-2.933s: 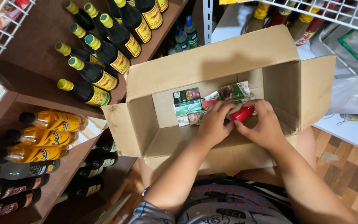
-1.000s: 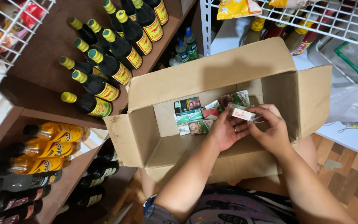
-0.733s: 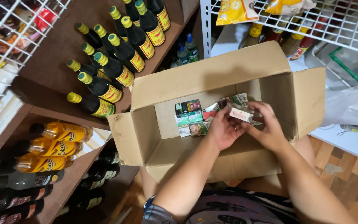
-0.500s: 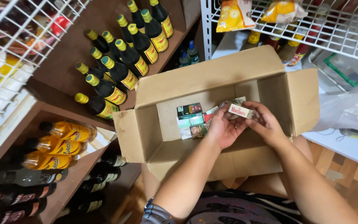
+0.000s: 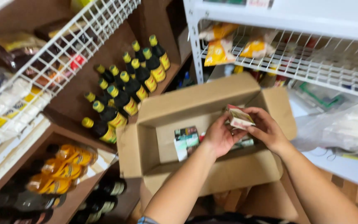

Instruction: Stock cigarette packs from a cardboard box onto store shelves.

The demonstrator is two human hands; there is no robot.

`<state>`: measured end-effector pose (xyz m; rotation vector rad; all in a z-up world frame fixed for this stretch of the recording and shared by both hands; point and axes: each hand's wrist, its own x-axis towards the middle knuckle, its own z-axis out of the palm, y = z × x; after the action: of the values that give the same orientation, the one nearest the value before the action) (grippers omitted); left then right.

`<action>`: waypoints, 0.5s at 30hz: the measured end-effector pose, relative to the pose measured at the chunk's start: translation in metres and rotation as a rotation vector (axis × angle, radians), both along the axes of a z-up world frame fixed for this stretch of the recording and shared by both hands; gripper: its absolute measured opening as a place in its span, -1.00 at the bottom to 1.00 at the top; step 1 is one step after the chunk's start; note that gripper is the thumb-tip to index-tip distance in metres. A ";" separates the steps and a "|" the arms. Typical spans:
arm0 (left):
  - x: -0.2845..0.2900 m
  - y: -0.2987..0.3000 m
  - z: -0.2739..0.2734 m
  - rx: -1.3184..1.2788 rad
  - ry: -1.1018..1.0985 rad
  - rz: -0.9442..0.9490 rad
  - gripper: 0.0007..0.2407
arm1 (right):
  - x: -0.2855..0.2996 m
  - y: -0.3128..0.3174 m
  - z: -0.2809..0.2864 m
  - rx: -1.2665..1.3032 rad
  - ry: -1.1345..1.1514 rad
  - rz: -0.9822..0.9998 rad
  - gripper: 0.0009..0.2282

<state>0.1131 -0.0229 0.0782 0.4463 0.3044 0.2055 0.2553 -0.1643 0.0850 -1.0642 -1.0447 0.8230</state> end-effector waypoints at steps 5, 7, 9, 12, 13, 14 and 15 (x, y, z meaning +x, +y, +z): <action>0.020 0.004 0.063 0.153 -0.085 -0.053 -0.59 | 0.024 -0.008 0.083 0.068 -0.326 -0.152 -0.48; 0.032 0.005 0.091 0.250 -0.132 -0.066 -0.59 | 0.040 -0.009 0.119 0.117 -0.553 -0.281 -0.46; 0.046 0.006 0.114 0.589 -0.059 0.034 -0.58 | 0.054 -0.009 0.157 0.243 -0.871 -0.555 -0.47; 0.079 0.005 0.116 0.974 -0.208 0.162 -0.60 | 0.071 -0.002 0.197 0.164 -1.148 -0.837 -0.46; 0.087 0.003 0.119 0.983 -0.219 0.161 -0.60 | 0.078 0.001 0.202 0.173 -1.153 -0.847 -0.46; 0.097 0.002 0.124 1.091 -0.181 0.234 -0.59 | 0.087 0.005 0.210 0.137 -1.194 -0.873 -0.45; 0.107 0.001 0.128 1.198 -0.141 0.310 -0.57 | 0.096 0.009 0.218 0.101 -1.234 -0.899 -0.45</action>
<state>0.2200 -0.0215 0.2066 1.5624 0.0771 0.7275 0.3511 -0.1549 0.3032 -1.7813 -1.3394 -0.7363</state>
